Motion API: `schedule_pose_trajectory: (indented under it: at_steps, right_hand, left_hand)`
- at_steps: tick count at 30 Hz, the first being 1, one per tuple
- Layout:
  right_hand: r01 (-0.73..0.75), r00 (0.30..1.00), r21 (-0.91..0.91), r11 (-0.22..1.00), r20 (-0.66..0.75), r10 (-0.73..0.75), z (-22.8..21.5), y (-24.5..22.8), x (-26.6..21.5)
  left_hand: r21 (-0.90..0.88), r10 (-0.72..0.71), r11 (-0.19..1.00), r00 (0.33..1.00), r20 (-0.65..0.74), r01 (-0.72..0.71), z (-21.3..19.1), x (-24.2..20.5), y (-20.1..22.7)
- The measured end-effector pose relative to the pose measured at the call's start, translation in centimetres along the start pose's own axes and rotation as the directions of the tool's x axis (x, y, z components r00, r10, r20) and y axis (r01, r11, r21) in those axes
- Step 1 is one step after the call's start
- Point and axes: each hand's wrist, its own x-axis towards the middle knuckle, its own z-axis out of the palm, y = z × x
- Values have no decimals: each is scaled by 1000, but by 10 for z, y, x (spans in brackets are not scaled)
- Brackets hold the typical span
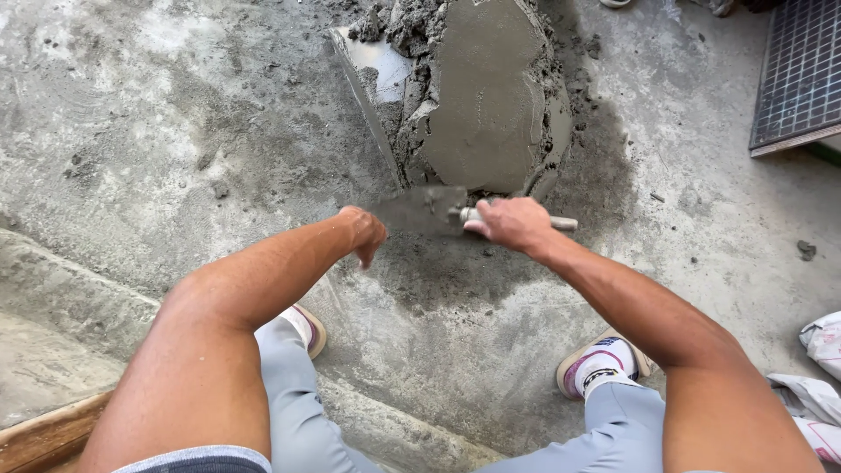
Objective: Smoothing wet mortar on a hawk using a trowel.
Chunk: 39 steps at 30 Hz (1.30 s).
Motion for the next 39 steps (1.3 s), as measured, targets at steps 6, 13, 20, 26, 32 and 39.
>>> schedule_pose_trajectory:
  at_steps: [6, 13, 20, 26, 32, 39]
  right_hand:
    - [-294, 884, 365, 883, -247, 396, -78, 41, -4]
    - [-342, 709, 493, 800, -423, 564, -89, 83, 5]
    - [-369, 726, 405, 837, -436, 531, -64, 98, 11]
    - [-331, 754, 394, 857, -436, 491, -50, 95, 7]
    - [-318, 816, 351, 881, -372, 443, -42, 89, -3]
    - [-268, 876, 278, 922, -328, 354, -44, 72, -20]
  left_hand:
    - [13, -19, 1000, 999, -46, 19, 10, 23, -5]
    - [79, 32, 997, 998, -60, -27, 14, 1, 4]
    - [43, 14, 999, 995, -96, -10, 13, 15, -3]
    - [35, 3, 999, 995, -95, 0, 14, 13, 0]
    - [51, 1, 999, 999, -44, 1, 20, 20, -2]
    - [38, -15, 999, 999, -34, 16, 21, 29, -4]
